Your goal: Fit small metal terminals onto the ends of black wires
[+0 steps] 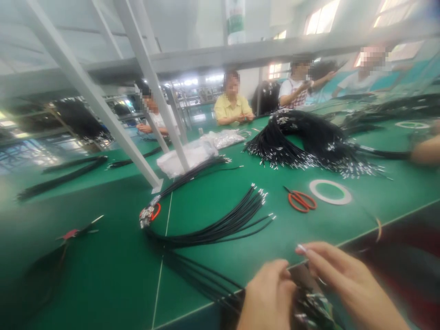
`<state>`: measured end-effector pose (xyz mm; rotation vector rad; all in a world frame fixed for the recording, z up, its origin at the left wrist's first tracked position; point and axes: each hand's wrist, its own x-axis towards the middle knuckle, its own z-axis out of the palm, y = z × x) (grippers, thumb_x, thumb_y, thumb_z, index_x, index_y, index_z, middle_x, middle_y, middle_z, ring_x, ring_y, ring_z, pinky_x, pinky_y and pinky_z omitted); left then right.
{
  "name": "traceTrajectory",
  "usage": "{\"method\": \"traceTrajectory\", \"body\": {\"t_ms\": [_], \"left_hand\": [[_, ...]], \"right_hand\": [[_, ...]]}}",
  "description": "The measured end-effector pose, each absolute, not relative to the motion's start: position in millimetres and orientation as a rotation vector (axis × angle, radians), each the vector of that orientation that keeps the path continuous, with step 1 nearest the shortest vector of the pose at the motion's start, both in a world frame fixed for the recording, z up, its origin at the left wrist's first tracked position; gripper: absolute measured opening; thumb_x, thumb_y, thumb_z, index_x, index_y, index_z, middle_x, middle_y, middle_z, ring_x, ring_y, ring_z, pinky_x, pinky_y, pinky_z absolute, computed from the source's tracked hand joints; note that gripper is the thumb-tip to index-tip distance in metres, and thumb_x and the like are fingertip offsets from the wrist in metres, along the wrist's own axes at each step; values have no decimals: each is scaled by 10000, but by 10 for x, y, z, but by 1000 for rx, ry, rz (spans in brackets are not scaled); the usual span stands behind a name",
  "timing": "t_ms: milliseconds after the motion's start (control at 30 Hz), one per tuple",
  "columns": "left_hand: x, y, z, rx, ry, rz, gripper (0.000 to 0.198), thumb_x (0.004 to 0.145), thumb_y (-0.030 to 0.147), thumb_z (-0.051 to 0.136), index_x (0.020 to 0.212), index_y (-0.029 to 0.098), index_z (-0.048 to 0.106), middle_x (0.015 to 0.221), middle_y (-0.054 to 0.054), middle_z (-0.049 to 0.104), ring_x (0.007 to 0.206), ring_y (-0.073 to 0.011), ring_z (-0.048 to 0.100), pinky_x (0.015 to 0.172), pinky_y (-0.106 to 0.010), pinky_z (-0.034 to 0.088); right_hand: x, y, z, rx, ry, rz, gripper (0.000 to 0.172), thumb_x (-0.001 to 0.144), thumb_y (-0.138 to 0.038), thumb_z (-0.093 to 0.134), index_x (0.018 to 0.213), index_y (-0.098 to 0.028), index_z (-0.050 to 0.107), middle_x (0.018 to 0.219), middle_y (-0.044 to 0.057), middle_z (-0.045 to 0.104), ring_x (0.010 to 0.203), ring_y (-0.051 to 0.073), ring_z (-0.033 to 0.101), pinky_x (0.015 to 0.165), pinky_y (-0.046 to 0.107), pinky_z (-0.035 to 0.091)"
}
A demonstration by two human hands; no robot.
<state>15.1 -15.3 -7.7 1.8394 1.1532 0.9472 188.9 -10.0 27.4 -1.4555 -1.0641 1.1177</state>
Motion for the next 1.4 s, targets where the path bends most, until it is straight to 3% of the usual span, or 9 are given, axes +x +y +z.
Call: {"method": "traceTrajectory", "body": {"t_ms": [67, 267, 400, 500, 700, 800, 1033, 1233, 1400], "left_hand": [[116, -98, 34, 1663, 1243, 1028, 289, 973, 238, 418, 1118, 172, 659, 968, -107, 707, 776, -209, 674, 732, -338, 541], [172, 44, 260, 1741, 1195, 1037, 233, 842, 48, 559, 953, 166, 726, 926, -65, 671, 770, -166, 630, 738, -280, 516], [211, 74, 194, 2022, 1221, 1114, 227, 887, 58, 497, 913, 119, 715, 902, -116, 674, 802, -207, 651, 745, -317, 529], [212, 85, 132, 2265, 1270, 1144, 236, 899, 54, 473, 918, 101, 703, 860, -137, 692, 752, -231, 662, 701, -348, 544], [215, 103, 156, 2419, 1321, 1306, 234, 957, 141, 464, 862, 135, 679, 726, -98, 686, 659, -211, 673, 622, -302, 554], [233, 104, 156, 2421, 1276, 1414, 232, 972, 180, 464, 881, 154, 675, 712, -77, 681, 638, -193, 667, 604, -280, 547], [286, 64, 120, 2120, 1103, 1203, 243, 925, 73, 458, 839, 129, 678, 761, -88, 675, 694, -185, 652, 660, -269, 519], [235, 68, 105, 1854, 1134, 1062, 151, 898, 114, 565, 840, 164, 696, 799, -38, 688, 727, -161, 642, 687, -240, 488], [107, 248, 174, 2134, 1526, 863, 184, 927, 66, 503, 975, 140, 665, 955, -78, 675, 895, -206, 634, 828, -326, 505]], "right_hand": [[1844, -91, 301, -1427, -1177, 1115, 254, 738, -492, 732, 771, -241, 754, 833, 43, 710, 624, 191, 599, 600, 272, 519], [1781, -96, 332, -1362, -1412, 1166, 270, 827, -449, 640, 662, -240, 689, 669, -9, 599, 647, 180, 565, 600, 240, 462], [1876, -91, 307, -1413, -1498, 1315, 274, 847, -470, 625, 744, -239, 729, 732, 25, 670, 726, 224, 606, 673, 281, 492], [1899, -96, 296, -1404, -1373, 1428, 261, 827, -469, 664, 743, -231, 727, 703, 18, 653, 709, 209, 583, 637, 275, 493], [1819, -129, 283, -1235, -1062, 1553, 237, 743, -407, 781, 677, -188, 720, 592, -32, 560, 581, 124, 498, 559, 214, 429], [1816, -135, 255, -1132, -1005, 1541, 246, 755, -393, 786, 640, -189, 711, 637, -35, 564, 582, 106, 487, 553, 197, 404], [1809, -158, 149, -1068, -976, 1455, 188, 805, -341, 755, 661, -224, 728, 1083, 23, 686, 603, 94, 547, 644, 237, 467], [1807, -150, 151, -1031, -1028, 1354, 145, 847, -349, 718, 747, -247, 746, 788, 6, 686, 657, 134, 578, 588, 217, 447], [1905, -137, 128, -1178, -1146, 1212, 137, 853, -363, 704, 787, -247, 734, 867, 10, 677, 721, 148, 610, 671, 220, 496]]}}
